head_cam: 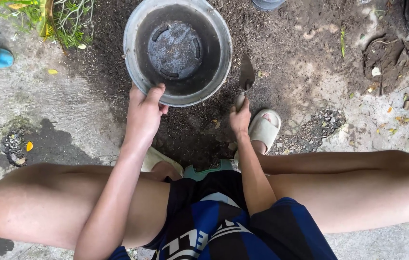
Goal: Using a small hand trowel to scoop soil from the ground into a metal bowl.
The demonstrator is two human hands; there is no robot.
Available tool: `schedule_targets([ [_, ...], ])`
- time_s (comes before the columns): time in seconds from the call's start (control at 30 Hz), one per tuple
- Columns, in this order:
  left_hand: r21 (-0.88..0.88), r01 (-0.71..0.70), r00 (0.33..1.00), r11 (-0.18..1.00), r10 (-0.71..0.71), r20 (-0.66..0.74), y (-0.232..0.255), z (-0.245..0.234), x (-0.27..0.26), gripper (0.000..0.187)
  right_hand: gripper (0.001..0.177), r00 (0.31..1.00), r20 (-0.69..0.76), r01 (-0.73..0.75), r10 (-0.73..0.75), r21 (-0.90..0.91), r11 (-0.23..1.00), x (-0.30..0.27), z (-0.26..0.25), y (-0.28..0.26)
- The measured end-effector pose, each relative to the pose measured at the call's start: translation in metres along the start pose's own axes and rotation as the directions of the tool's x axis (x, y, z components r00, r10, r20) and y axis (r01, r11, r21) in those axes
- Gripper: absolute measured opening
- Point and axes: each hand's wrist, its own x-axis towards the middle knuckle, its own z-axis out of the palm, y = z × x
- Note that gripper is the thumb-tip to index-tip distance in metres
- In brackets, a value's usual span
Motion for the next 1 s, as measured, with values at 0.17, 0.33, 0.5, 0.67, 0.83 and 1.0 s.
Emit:
schedule_targets([
  [0.17,-0.001,0.012,1.000,1.000,-0.012,-0.027,0.018,-0.003,-0.001,0.027,0.031,0.940,0.335,-0.122,-0.071,0.523,0.844,0.000,0.012,-0.018],
  [0.33,-0.039,-0.002,0.995,0.999,-0.002,-0.097,0.026,-0.016,0.003,0.022,0.052,0.879,0.448,-0.178,-0.162,0.623,0.762,0.022,0.015,-0.036],
  [0.5,-0.087,0.003,0.990,0.996,-0.015,-0.137,0.035,-0.025,0.002,0.024,0.060,0.875,0.452,-0.185,-0.172,0.641,0.745,-0.001,-0.008,-0.058],
  [0.67,-0.120,0.006,0.989,0.993,-0.024,-0.147,0.038,-0.026,0.000,0.028,0.058,0.866,0.465,-0.188,-0.184,0.644,0.742,-0.009,-0.022,-0.072],
  [0.83,-0.169,-0.007,0.988,0.986,-0.019,-0.153,0.040,-0.028,0.000,0.032,0.052,0.869,0.448,-0.145,-0.208,0.635,0.759,-0.019,-0.057,-0.104],
  [1.0,-0.234,-0.040,0.982,0.972,-0.004,-0.187,0.051,-0.027,-0.001,0.035,0.035,0.889,0.239,0.278,-0.390,0.395,0.876,-0.002,-0.081,-0.144],
])
